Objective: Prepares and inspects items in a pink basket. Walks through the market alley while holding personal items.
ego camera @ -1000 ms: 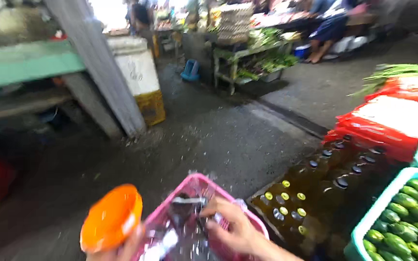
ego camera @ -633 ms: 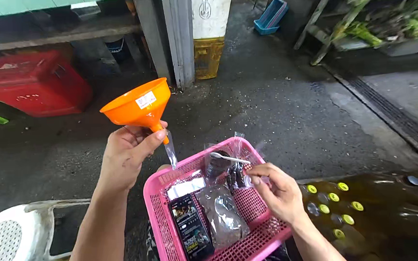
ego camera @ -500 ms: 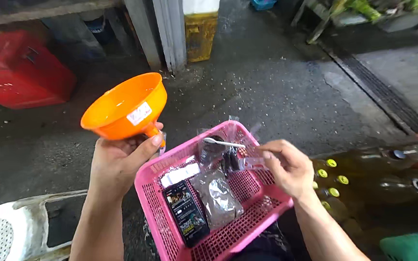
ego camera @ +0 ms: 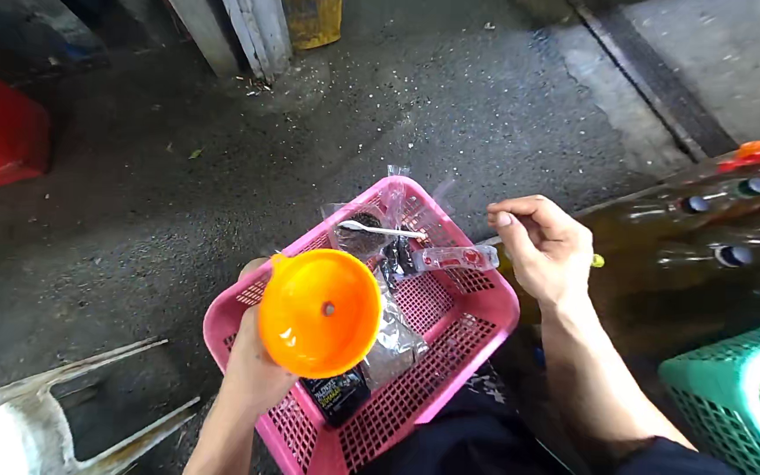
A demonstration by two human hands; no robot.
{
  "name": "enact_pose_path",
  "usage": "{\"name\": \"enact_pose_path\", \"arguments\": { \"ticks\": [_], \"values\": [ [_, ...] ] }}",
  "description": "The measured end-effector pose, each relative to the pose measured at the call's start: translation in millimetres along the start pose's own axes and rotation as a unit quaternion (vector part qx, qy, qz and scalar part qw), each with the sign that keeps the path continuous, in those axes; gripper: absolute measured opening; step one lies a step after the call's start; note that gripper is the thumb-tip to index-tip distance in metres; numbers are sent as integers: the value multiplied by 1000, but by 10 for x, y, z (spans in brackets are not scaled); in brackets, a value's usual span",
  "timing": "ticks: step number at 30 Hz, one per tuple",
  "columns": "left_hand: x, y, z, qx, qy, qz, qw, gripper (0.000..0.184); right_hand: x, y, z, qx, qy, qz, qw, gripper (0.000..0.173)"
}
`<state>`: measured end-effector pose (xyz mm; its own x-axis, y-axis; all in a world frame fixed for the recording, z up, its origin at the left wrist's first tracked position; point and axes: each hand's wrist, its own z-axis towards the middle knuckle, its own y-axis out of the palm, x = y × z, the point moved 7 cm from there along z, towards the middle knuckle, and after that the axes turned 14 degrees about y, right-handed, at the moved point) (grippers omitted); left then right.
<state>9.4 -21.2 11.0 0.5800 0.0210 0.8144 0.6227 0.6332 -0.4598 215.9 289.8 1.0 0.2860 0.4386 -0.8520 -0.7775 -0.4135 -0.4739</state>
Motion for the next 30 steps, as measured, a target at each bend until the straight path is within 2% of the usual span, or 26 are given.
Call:
{"name": "enact_pose_path", "arguments": {
  "ticks": [2,4,6,10,12,14,15,17,18,19,21,22,24,26,28,30],
  "values": [
    [-8,-118,-7,4,-8,-32,999,65,11,13,13,-1,0,-3,1000,23],
    [134,-252,112,9,8,-67,998,38,24,20,28,-5,-2,-6,1000,23],
    [521,-263,325,-16,40,-107,993,18,25,11,42,-5,-3,-2,1000,23],
    [1021,-79,461,-81,79,-243,963,22,52,-17,61,-2,2,16,1000,20],
    [1121,163,464,-105,112,-279,948,19,73,-24,48,1,10,22,1000,20],
    [1163,474,466,-101,112,-281,948,16,83,-30,28,-1,19,17,1000,20],
    [1120,645,458,-90,131,-262,952,14,90,-35,18,-4,22,14,1000,20],
    [713,925,315,-109,154,-226,956,20,111,-53,3,-7,23,9,1000,20],
    [511,1028,228,-125,103,-232,959,30,117,-61,2,-7,23,8,1000,19],
    [378,1098,161,-127,25,-280,951,47,120,-66,8,-9,25,6,1000,19],
    [255,1211,184,-81,-14,-250,965,74,110,-60,25,-14,31,2,999,20],
    [285,1264,273,-71,-15,-214,974,77,108,-47,32,-19,33,0,999,21],
    [249,1468,403,-95,-19,-154,983,63,130,-35,25,-33,39,-24,998,22],
    [180,1700,426,-175,-70,-92,978,47,202,-48,-15,-58,55,-60,995,24],
    [136,1799,388,-254,-105,-38,961,43,322,12,-43,-83,52,-68,993,30],
    [103,1851,364,-292,-98,9,952,39,440,164,-7,-115,38,-41,992,38]
  ]
}}
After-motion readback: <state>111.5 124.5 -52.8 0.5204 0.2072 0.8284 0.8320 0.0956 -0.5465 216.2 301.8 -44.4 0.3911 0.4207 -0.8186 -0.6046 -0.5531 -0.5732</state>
